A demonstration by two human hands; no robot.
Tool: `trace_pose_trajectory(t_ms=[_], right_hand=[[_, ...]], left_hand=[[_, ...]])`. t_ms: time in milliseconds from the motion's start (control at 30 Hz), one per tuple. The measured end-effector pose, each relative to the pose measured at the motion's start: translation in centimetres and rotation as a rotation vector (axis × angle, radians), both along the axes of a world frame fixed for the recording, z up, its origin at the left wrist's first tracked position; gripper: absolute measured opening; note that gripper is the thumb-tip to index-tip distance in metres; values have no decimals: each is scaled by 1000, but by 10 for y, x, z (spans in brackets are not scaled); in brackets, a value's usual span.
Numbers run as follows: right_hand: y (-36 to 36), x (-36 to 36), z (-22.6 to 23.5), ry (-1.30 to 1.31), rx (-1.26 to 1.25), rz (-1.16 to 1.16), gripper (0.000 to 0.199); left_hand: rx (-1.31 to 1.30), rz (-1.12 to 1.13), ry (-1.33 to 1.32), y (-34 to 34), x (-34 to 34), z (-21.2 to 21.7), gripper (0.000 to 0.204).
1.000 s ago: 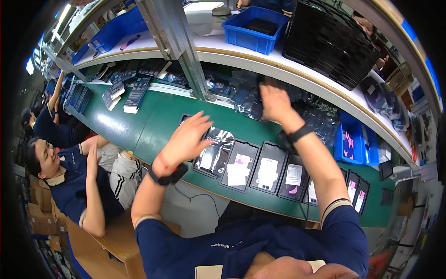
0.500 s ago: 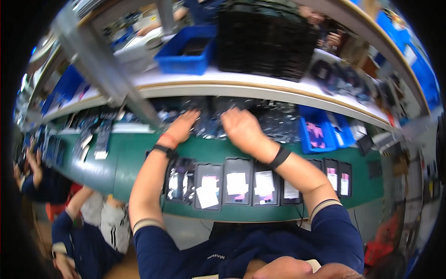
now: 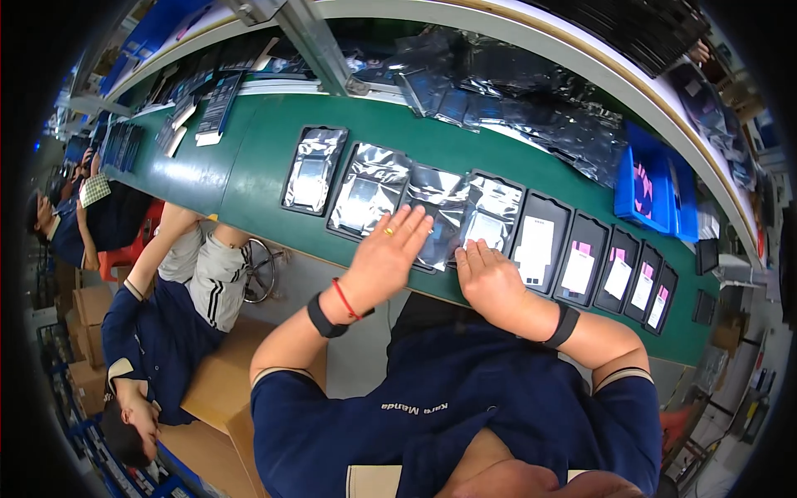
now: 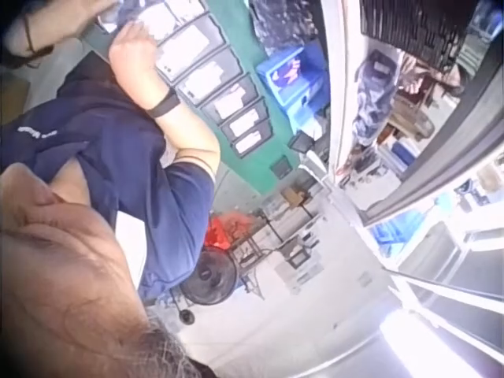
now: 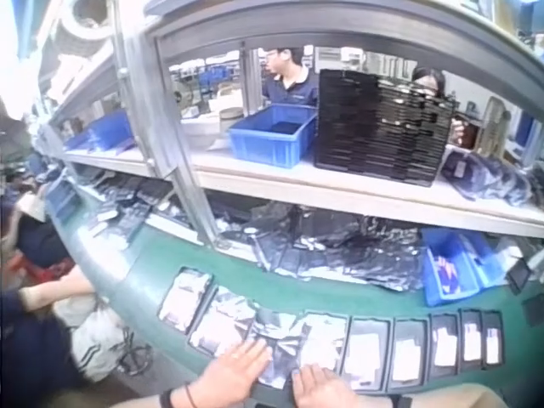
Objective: The recorder is assembling electronic parts into black plastic housings, placing them into anti-static bags, and organizing them at a production workstation.
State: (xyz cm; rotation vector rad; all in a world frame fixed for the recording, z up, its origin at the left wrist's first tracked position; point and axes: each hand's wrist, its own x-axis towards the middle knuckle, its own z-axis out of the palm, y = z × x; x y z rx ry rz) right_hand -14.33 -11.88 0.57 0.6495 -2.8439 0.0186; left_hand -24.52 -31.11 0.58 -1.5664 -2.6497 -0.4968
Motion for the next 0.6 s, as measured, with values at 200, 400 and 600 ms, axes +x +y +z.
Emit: trace_pose_trajectory(t_ms=[200, 400, 600], right_hand=[[30, -71, 51, -513, -350, -52, 13], [57, -200, 16, 38, -68, -168, 59], [45, -228, -5, 208, 107, -197, 50]], left_hand=[[-93, 12, -96, -7, 11, 16, 65], [-151, -80, -215, 31, -86, 55, 45], [-98, 65, -149, 78, -188, 17, 78]])
